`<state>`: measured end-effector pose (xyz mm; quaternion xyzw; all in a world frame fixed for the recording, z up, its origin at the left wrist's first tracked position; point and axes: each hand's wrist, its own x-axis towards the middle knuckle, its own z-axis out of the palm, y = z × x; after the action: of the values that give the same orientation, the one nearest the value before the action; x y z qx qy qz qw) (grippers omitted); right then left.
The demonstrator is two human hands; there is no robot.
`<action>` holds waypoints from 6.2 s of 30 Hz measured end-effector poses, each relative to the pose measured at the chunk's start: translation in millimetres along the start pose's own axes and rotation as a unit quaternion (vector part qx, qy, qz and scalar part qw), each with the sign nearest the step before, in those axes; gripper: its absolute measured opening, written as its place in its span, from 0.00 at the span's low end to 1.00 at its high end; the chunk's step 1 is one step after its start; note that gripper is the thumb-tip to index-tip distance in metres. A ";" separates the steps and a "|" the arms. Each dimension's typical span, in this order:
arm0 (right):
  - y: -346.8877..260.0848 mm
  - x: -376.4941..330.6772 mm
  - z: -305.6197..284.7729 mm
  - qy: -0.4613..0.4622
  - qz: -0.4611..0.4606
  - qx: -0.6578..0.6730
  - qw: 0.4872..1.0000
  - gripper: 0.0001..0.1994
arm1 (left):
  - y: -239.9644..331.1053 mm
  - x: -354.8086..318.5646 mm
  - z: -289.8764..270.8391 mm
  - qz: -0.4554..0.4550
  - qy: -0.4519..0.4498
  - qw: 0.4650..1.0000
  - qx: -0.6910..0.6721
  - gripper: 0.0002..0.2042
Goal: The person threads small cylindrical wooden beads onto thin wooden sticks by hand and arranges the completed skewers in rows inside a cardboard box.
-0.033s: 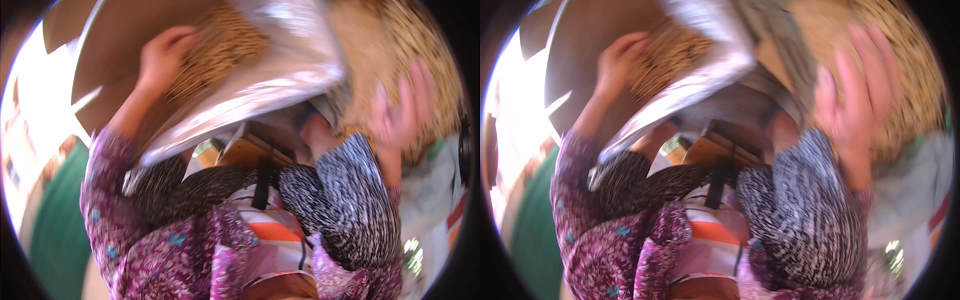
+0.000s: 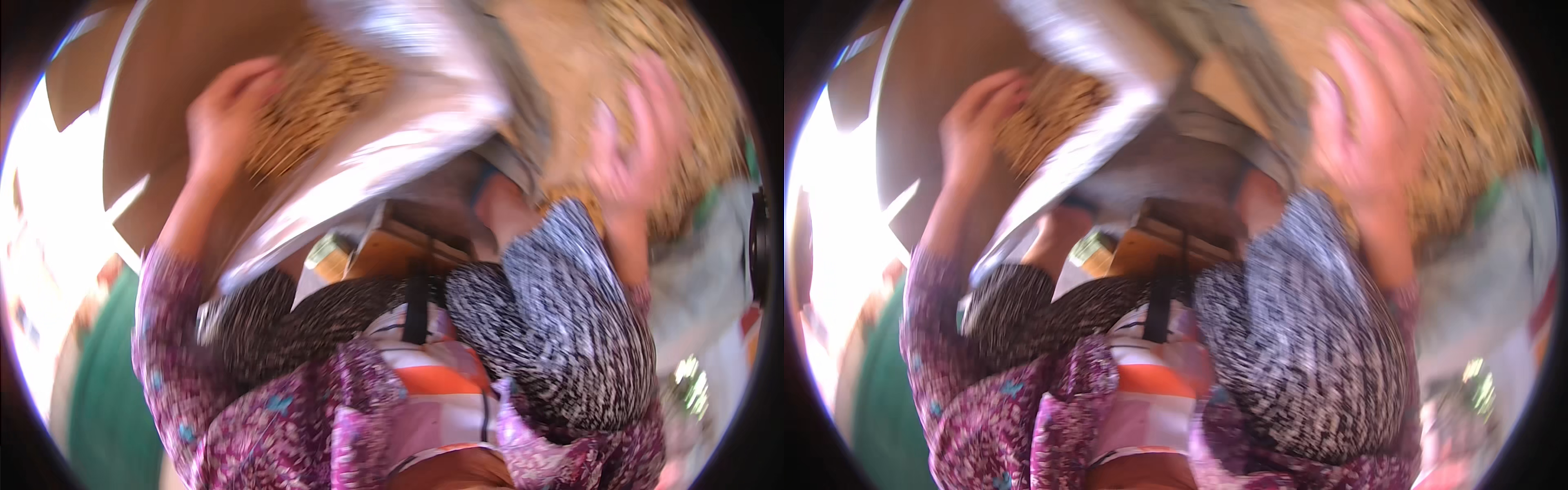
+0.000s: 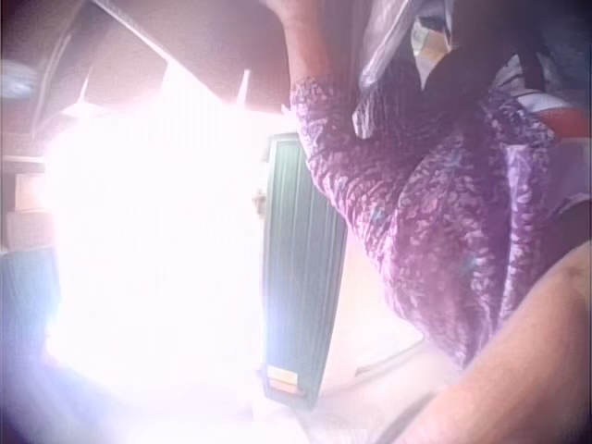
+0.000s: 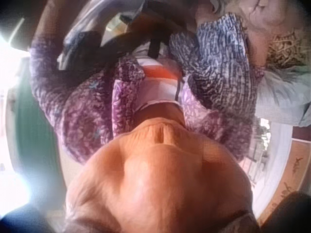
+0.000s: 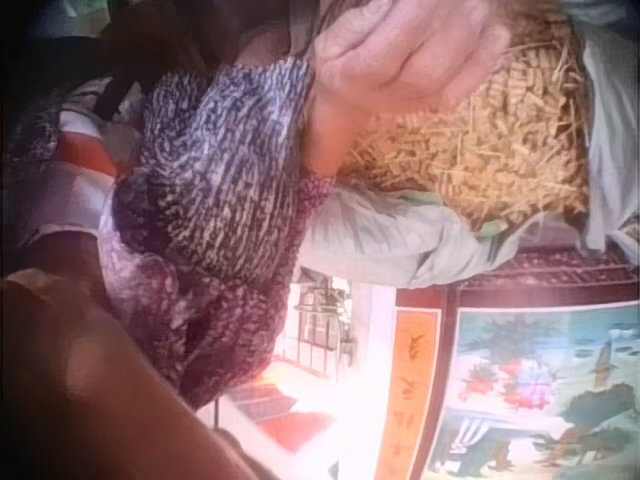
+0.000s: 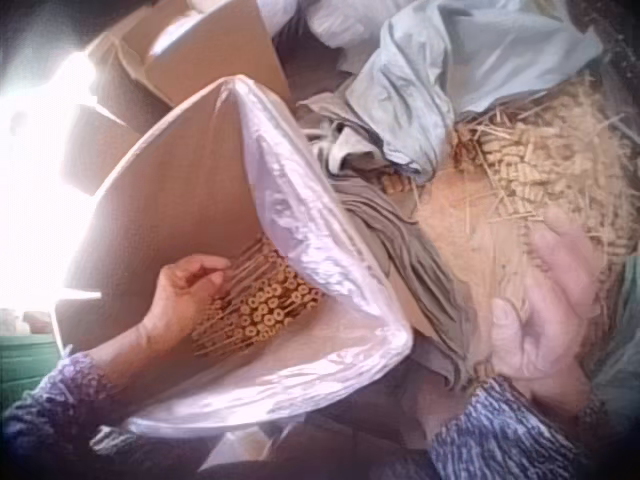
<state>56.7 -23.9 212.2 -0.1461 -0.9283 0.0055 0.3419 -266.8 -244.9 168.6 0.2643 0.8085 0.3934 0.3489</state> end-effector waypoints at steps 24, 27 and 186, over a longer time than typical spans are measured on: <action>48.9 -292.8 -31.2 -0.432 0.256 -0.139 0.854 0.23 | 90.6 -85.2 216.9 0.020 -0.295 0.952 -0.083 0.14; 73.7 -300.6 -29.4 -0.489 0.251 -0.080 0.832 0.18 | 62.8 -74.6 226.1 -0.026 -0.292 0.951 -0.100 0.14; 1.4 -17.7 72.7 -0.190 0.537 0.532 0.627 0.14 | 39.9 30.9 233.0 -0.002 -0.188 0.833 -0.521 0.26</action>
<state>23.6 -20.9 145.1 -0.4071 -0.5656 0.7084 0.1124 -99.8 -96.1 86.2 0.1107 0.4032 0.6980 0.5813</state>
